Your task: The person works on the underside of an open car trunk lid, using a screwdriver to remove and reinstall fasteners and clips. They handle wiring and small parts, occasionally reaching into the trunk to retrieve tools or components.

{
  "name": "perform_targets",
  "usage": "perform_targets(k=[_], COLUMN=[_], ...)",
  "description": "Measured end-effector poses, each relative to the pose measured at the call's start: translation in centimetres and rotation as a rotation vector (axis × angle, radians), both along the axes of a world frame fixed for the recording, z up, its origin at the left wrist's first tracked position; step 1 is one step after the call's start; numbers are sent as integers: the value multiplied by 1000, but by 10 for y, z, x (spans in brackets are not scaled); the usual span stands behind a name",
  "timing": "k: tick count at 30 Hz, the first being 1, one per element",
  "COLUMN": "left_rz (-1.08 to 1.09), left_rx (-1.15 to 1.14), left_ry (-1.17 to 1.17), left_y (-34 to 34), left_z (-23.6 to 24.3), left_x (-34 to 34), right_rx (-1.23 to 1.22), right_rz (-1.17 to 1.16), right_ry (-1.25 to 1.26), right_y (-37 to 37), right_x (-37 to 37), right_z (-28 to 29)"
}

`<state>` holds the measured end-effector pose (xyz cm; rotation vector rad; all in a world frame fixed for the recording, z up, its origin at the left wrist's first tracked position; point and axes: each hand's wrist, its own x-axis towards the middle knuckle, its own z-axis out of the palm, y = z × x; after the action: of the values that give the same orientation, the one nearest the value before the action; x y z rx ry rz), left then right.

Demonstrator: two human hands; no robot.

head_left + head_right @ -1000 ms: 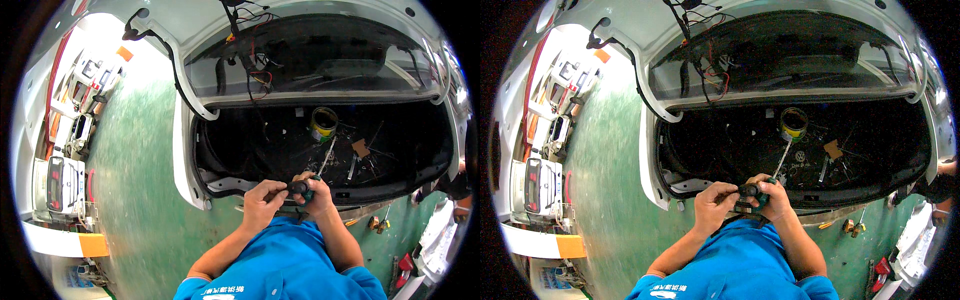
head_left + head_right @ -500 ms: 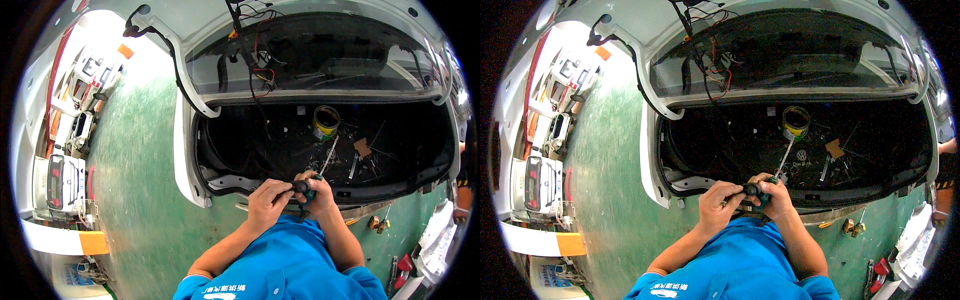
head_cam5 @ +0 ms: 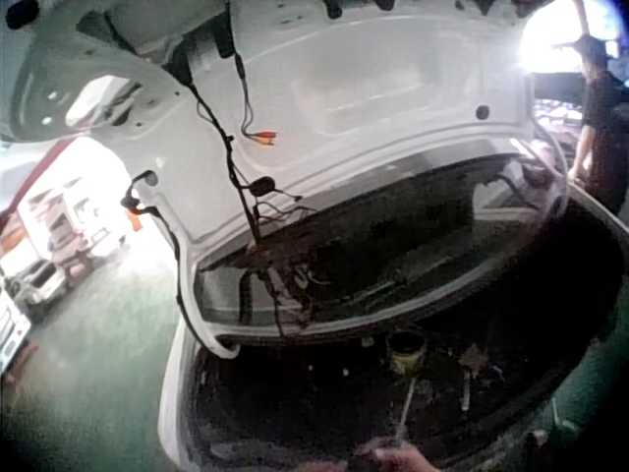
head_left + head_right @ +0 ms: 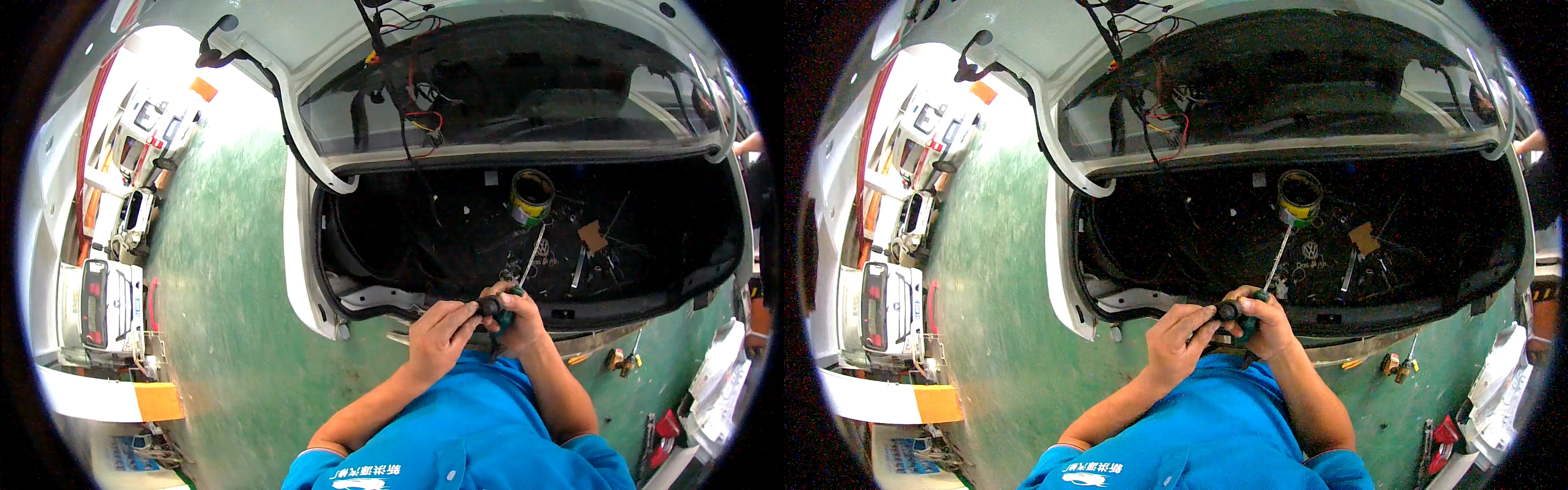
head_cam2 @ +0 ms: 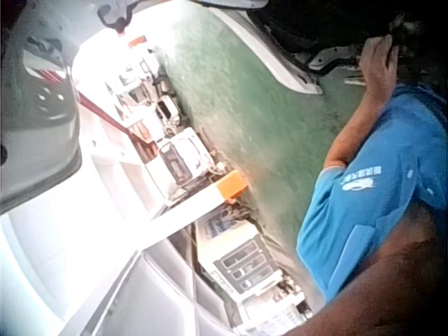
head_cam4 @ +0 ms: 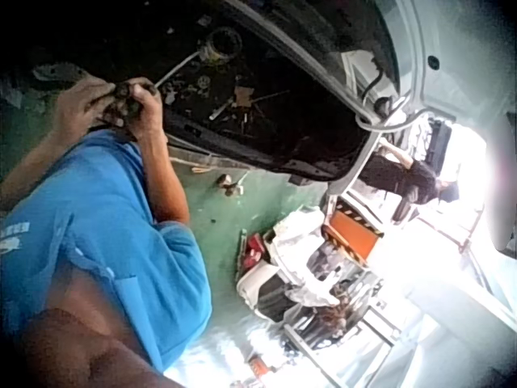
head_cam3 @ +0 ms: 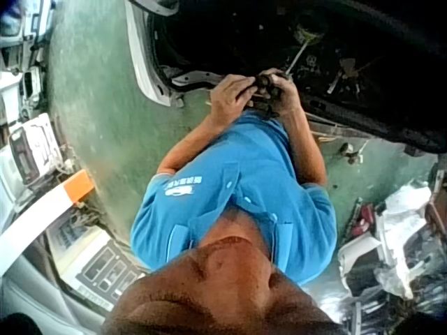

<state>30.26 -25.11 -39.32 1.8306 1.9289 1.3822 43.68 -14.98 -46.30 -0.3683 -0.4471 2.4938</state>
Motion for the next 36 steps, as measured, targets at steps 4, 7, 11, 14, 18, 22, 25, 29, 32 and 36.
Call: perform_targets(k=[4,7,11,14,18,22,25,29,32,36], left_rz=[-1,27,44,49,33,6,-19,34,20,-36], left_rx=[32,-2,-34,-32,6,30,-19,-175,-286,-598], left_ry=[-18,-66,-83,-52,13,101,92,-212,-487,-858], left_y=[-1,-2,-2,-2,-1,1,2,2,5,4], left_z=[-5,-3,-1,-2,-8,-8,1,0,-1,-6], left_x=[2,3,4,4,1,-4,-4,-4,-6,-14], right_rx=[-18,-26,-28,-17,-12,-5,-18,-5,-35,-71], right_rz=[0,4,19,30,27,23,29,59,53,81], right_ry=[-21,-46,-44,-38,-60,-78,-88,-64,-84,-58], right_y=[-1,-1,-1,-1,-1,-3,-2,0,-2,-3], right_x=[1,0,0,0,-1,-2,-2,1,4,7], right_z=[-1,2,1,-1,-1,-3,0,-9,-9,-19])
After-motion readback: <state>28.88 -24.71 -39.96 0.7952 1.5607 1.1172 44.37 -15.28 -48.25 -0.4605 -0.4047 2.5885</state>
